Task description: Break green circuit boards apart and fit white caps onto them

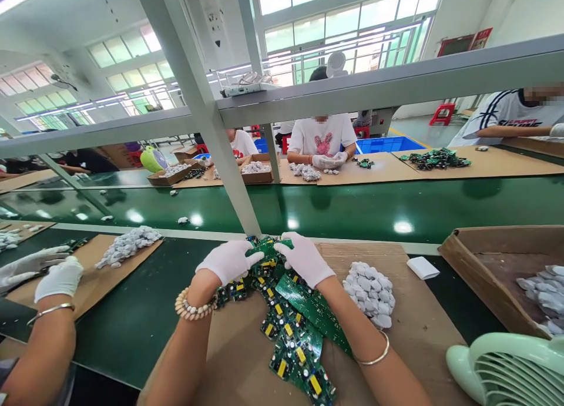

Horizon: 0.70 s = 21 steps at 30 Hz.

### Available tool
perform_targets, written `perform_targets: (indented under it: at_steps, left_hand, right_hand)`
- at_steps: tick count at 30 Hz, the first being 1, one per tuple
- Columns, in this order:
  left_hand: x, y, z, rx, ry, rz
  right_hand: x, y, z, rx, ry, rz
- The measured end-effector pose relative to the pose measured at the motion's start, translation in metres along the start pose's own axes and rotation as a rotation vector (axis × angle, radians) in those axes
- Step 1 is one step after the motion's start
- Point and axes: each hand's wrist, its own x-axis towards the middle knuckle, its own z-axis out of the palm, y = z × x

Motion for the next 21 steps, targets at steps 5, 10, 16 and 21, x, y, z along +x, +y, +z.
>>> perform_targets:
  at_steps: [5,10,16,21]
  left_hand:
    - [-0.001,-0.009,-0.005,-0.215,-0.132,0.016]
    - [0.001,-0.016,-0.007,-0.297,-0.105,0.25]
    - [0.0,-0.03,-0.003,-0.373,-0.006,0.291]
    - [-0.007,-0.045,-0.009,-0.382,-0.047,0.157]
  right_hand:
    - [0.001,0.002,0.003,0.094,-0.053,-0.217]
    - [-0.001,-0.003,0.003,0.048,-0.143,-0.301]
    - [-0.006,-0.01,-0.007,0.191,-0.111,-0.189]
    - [-0.006,-0.008,-0.01,0.416,-0.089,-0.163]
